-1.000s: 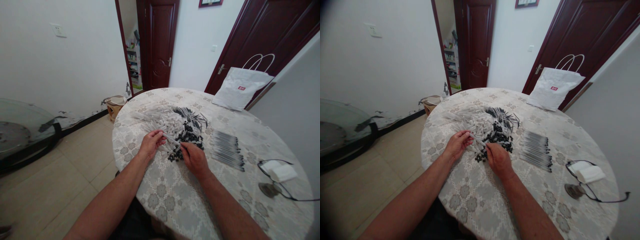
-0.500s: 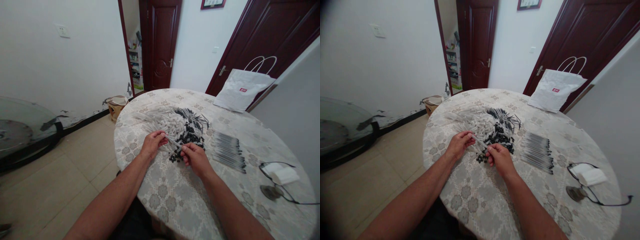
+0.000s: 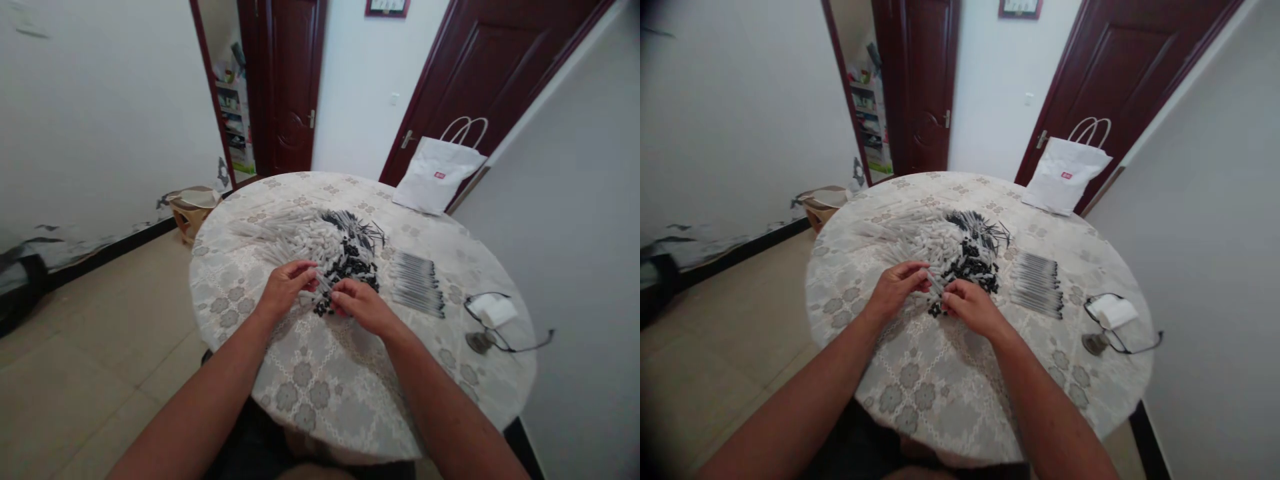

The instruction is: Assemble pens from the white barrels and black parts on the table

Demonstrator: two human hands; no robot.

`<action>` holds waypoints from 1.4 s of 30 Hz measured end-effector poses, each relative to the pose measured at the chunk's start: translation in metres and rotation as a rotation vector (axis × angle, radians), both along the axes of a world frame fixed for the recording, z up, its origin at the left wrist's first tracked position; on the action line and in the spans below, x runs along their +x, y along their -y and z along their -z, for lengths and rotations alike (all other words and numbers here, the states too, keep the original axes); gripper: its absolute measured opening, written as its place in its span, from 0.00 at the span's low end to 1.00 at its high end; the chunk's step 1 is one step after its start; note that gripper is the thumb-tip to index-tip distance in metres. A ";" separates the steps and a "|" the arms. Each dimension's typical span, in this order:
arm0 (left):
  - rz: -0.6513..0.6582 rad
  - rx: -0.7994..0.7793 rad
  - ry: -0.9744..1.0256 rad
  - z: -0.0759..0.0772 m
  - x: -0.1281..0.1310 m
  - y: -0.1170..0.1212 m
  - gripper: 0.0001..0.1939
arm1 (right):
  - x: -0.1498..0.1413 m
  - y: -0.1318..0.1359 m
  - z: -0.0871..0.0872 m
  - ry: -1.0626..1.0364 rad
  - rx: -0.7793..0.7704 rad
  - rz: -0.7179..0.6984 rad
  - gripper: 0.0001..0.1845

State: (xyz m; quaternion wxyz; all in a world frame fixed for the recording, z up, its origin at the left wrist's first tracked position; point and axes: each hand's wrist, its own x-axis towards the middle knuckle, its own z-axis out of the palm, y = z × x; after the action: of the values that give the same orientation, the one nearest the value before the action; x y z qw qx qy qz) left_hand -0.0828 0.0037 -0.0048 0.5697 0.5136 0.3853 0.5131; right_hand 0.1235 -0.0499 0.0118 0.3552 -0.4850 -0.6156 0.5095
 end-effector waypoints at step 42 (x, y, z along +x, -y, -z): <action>0.167 0.568 -1.266 0.018 -0.052 0.006 0.10 | 0.170 0.056 0.047 1.238 0.621 0.432 0.09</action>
State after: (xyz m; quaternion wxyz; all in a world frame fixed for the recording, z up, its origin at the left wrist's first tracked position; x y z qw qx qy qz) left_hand -0.1353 -0.0025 -0.0231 0.1165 0.8708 0.4533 0.1504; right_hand 0.2936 -0.1056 -0.0353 0.1559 -0.6721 -0.7105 -0.1384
